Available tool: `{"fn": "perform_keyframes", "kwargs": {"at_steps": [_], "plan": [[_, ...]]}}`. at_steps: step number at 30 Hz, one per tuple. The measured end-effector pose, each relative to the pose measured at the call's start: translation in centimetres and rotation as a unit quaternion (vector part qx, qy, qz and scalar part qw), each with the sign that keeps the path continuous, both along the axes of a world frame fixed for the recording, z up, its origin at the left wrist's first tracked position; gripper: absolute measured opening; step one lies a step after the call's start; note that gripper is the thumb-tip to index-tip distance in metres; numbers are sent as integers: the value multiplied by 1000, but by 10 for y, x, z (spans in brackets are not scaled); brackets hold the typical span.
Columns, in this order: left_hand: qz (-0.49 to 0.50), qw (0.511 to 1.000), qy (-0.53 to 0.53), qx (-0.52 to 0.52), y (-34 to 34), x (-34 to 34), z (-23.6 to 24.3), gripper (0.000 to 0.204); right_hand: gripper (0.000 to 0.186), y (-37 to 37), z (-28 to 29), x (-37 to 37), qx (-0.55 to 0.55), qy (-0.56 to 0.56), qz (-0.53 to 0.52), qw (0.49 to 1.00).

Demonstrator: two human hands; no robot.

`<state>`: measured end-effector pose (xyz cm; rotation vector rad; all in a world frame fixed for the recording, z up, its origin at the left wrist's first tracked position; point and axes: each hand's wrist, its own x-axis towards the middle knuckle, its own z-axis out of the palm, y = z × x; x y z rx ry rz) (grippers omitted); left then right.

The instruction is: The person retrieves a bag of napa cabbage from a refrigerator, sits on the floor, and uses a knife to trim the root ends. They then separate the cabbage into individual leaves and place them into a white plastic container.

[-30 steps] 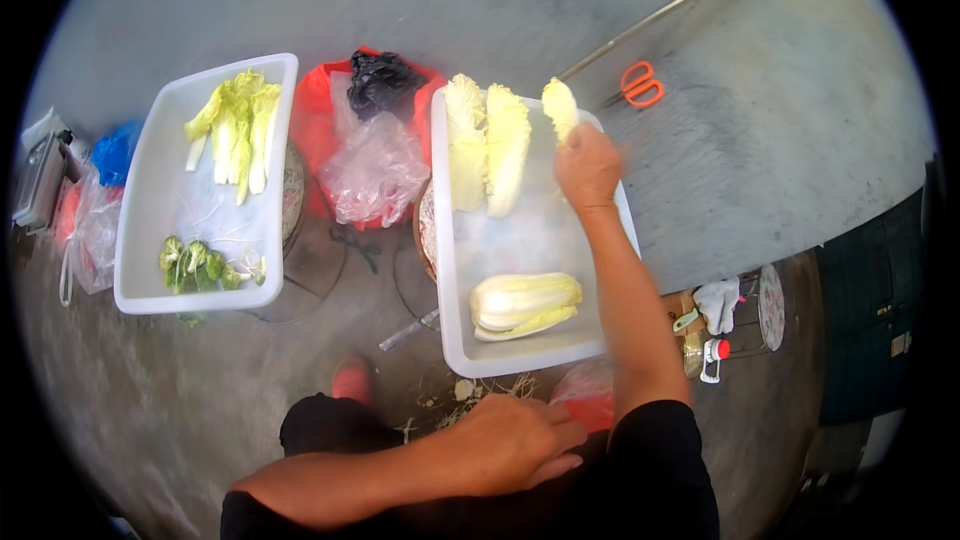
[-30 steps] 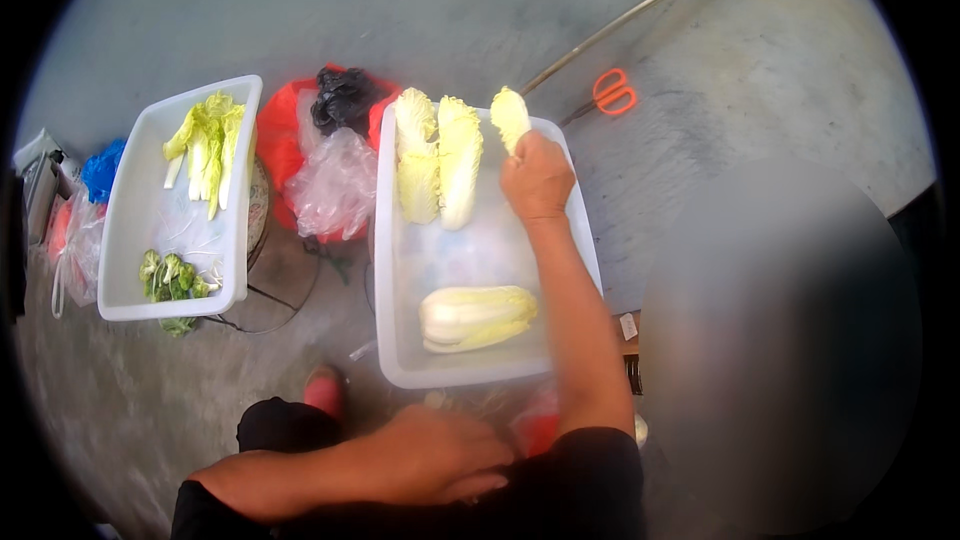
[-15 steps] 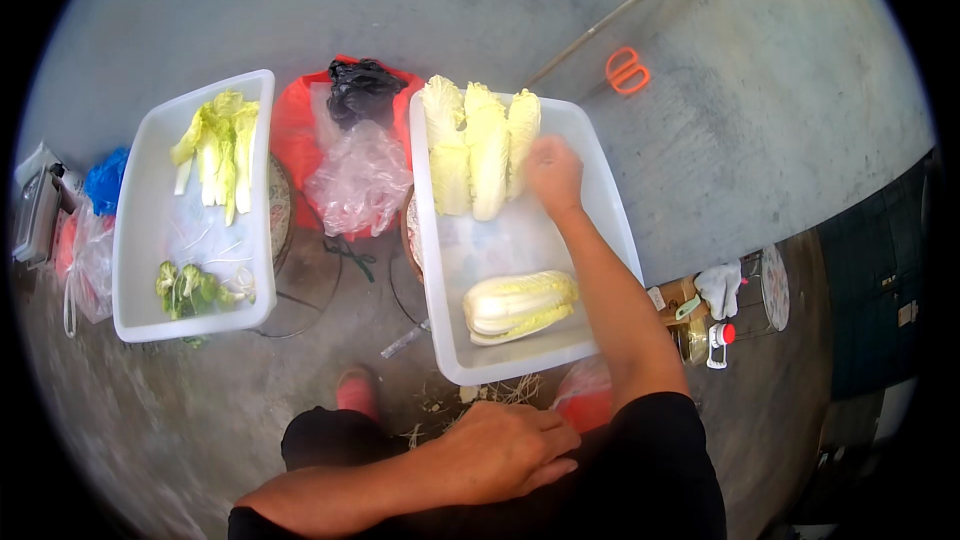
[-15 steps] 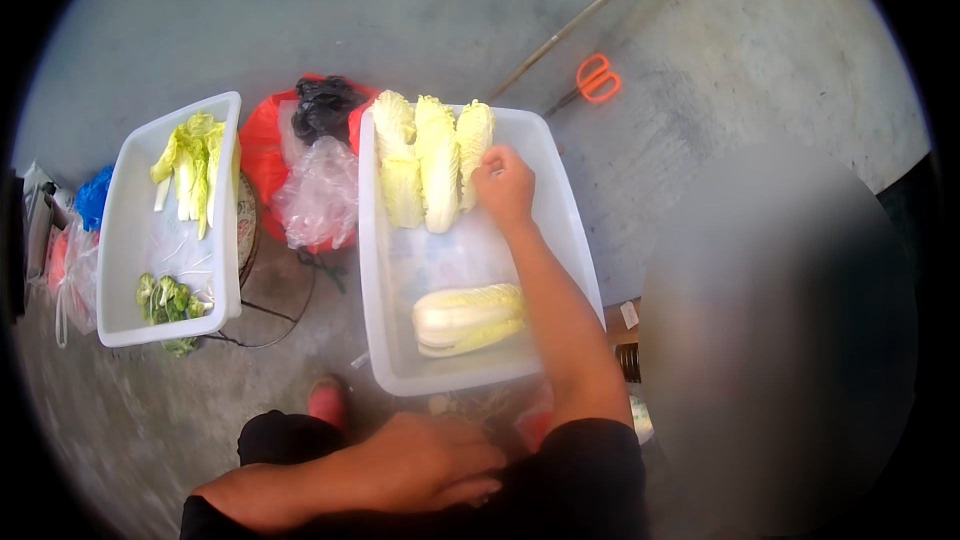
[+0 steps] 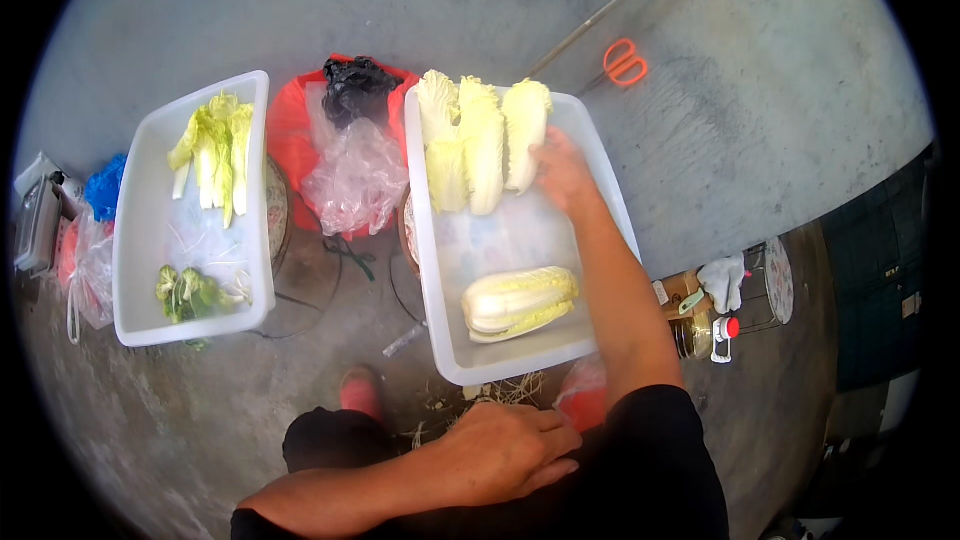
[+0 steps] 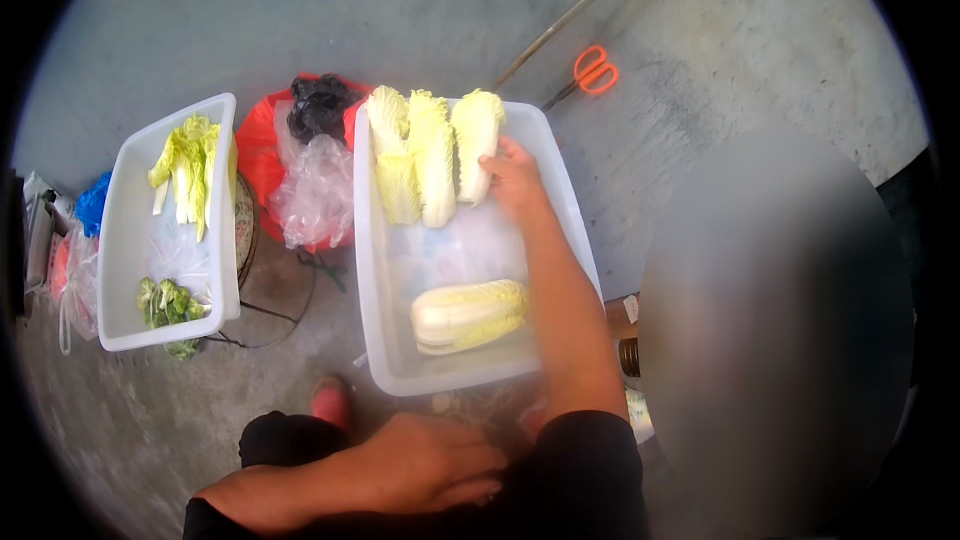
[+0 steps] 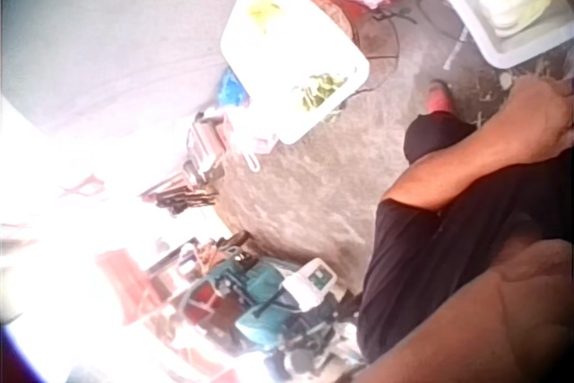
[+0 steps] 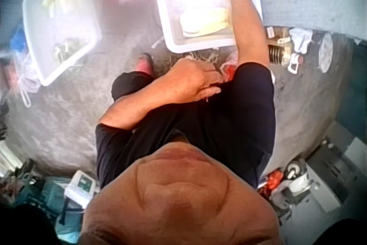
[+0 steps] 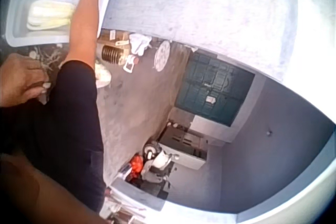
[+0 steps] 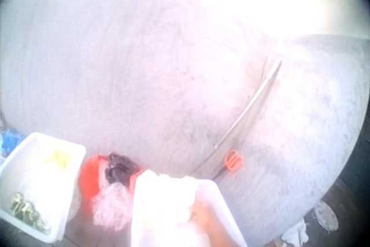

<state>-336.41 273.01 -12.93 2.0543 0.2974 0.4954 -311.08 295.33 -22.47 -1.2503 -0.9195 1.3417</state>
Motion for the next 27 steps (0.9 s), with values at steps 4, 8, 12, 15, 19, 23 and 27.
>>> {"fn": "perform_keyframes", "kwargs": {"at_steps": [4, 8, 12, 15, 19, 23, 27], "plan": [[-4, 1000, -4, 4, 1, 3, 1, 18, 54, 0, -4, 4, -82, -127, -3, 989], [2, 1000, -15, 5, -1, 2, -5, 19, 54, -4, -1, -9, -39, -46, 18, 998], [4, 1000, -20, 3, -2, 2, -4, 19, 55, -2, -4, -11, -40, -59, 29, 997], [-6, 1000, -17, 3, -3, 4, -4, 18, 56, 3, -5, -8, -40, -64, 44, 996], [-10, 1000, -15, 3, -2, 4, -2, 19, 59, 1, 0, -13, -61, -144, 29, 987], [-7, 1000, -25, 5, -3, 3, -6, 18, 63, 1, -5, -11, -54, -123, 3, 991], [0, 1000, -6, 4, -3, 1, -4, 19, 64, -3, 6, -12, -71, -106, 6, 992]]}}
